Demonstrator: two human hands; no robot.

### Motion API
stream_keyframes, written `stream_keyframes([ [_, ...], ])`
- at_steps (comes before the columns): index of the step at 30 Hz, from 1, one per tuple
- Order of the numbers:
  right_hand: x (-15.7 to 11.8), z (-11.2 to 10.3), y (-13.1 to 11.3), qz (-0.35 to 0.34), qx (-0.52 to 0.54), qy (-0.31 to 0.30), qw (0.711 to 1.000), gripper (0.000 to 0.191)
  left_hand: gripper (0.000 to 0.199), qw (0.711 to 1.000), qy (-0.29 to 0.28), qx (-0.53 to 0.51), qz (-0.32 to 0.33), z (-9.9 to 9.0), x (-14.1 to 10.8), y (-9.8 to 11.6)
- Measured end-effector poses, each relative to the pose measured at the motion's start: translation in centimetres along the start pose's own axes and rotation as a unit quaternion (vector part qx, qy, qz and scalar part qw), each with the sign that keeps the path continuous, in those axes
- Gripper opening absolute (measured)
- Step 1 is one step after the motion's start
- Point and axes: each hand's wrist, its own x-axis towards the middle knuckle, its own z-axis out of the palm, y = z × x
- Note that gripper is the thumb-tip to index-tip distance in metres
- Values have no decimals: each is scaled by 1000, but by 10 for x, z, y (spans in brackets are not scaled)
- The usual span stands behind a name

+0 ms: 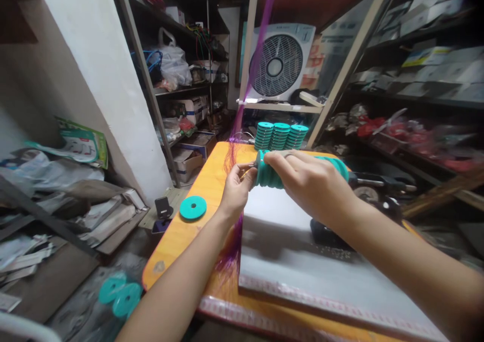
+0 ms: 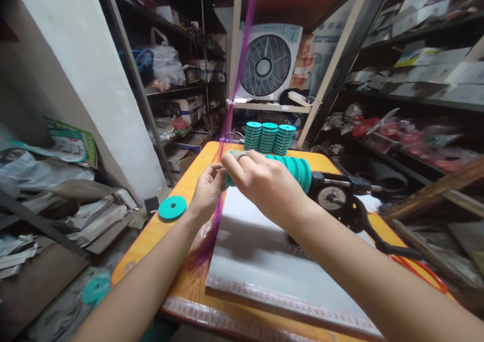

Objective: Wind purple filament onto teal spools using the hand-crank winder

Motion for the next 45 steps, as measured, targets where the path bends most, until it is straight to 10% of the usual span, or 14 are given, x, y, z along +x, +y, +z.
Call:
stream_keyframes([
  [7,-68,-32,-11,160,190,-18,969,38,67,1000,6,11,1,1,-1,1],
  [13,-166,-24,-41,262,92,-293,915,20,66,1000,8,7,0,1,0,1],
  [23,-191,-1,-62,326,50,-265,906,19,69,1000,12,-1,-10,2,-2,1],
  [28,-165,-18,-53,275,101,-188,938,15,66,1000,9,6,-4,1,-2,0],
  [34,-60,-46,-17,256,233,15,938,10,63,1000,6,12,-1,1,-1,-2],
  [45,-10,-13,11,145,121,-4,982,11,64,1000,3,3,-15,1,-3,2],
])
